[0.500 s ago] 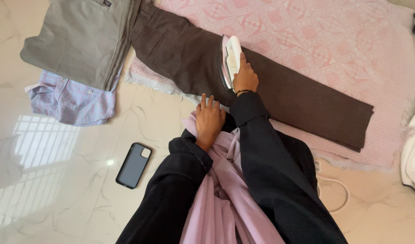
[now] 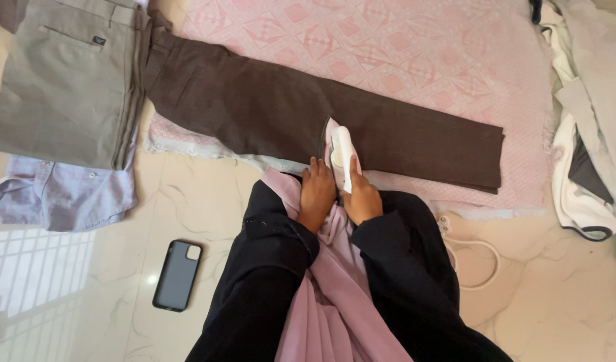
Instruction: The person irons a pair of brown trousers laid flat on a pink patterned mat on the floor. They use a white electric iron, moving it back and forth along the fabric while holding the trousers steady with their left hand.
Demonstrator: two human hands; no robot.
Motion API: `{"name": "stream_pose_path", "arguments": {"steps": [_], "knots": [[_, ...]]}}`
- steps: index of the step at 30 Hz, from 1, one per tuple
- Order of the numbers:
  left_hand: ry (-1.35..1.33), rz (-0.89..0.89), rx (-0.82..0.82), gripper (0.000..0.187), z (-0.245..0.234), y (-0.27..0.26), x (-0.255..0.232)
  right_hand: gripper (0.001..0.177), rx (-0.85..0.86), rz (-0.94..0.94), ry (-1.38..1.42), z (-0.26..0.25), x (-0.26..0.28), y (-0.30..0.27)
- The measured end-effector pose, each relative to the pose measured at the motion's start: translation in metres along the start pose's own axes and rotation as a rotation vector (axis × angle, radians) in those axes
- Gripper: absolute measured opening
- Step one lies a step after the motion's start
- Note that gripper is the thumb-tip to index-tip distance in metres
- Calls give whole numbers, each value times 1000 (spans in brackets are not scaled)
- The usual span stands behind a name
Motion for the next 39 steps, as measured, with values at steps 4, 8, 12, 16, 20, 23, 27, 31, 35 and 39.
{"name": "stream_pose_path", "arguments": {"steps": [4,8,12,16,20,23,27,31,35,39], "knots": [[-58,-12,-75,53,13,-4,10,102,-39,46,-6,18,-6,34],[-55,1,-26,54,27,0,12,104,-43,149,-56,24,-18,97],[-74,7,6,57,35,-5,17,105,17,233,-68,24,-28,124],[-95,-17,18,59,41,-4,19,106,4,202,-80,21,-45,88],[-41,-22,61,64,45,-1,20,103,-23,238,-74,15,-78,34],[-8,-30,86,69,47,-2,19,102,36,351,-98,13,-111,25],[2,-15,100,74,50,2,24,103,-30,443,-172,8,-146,67],[-16,-11,131,74,55,-1,28,102,-56,495,-130,-3,-180,100],[-21,-17,156,74,56,1,31,103,-82,507,-95,-5,-201,68],[0,-3,166,75,56,2,32,103,-94,564,-59,-1,-233,5]]}}
Point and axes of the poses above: each hand's wrist, its own y-axis towards the middle knuckle, its own z-axis out of the palm, x = y × z, the point moved 4 cm from there along y, towards the middle knuckle, and after that the axes turned 13 degrees about -y, right-handed, at the moved point
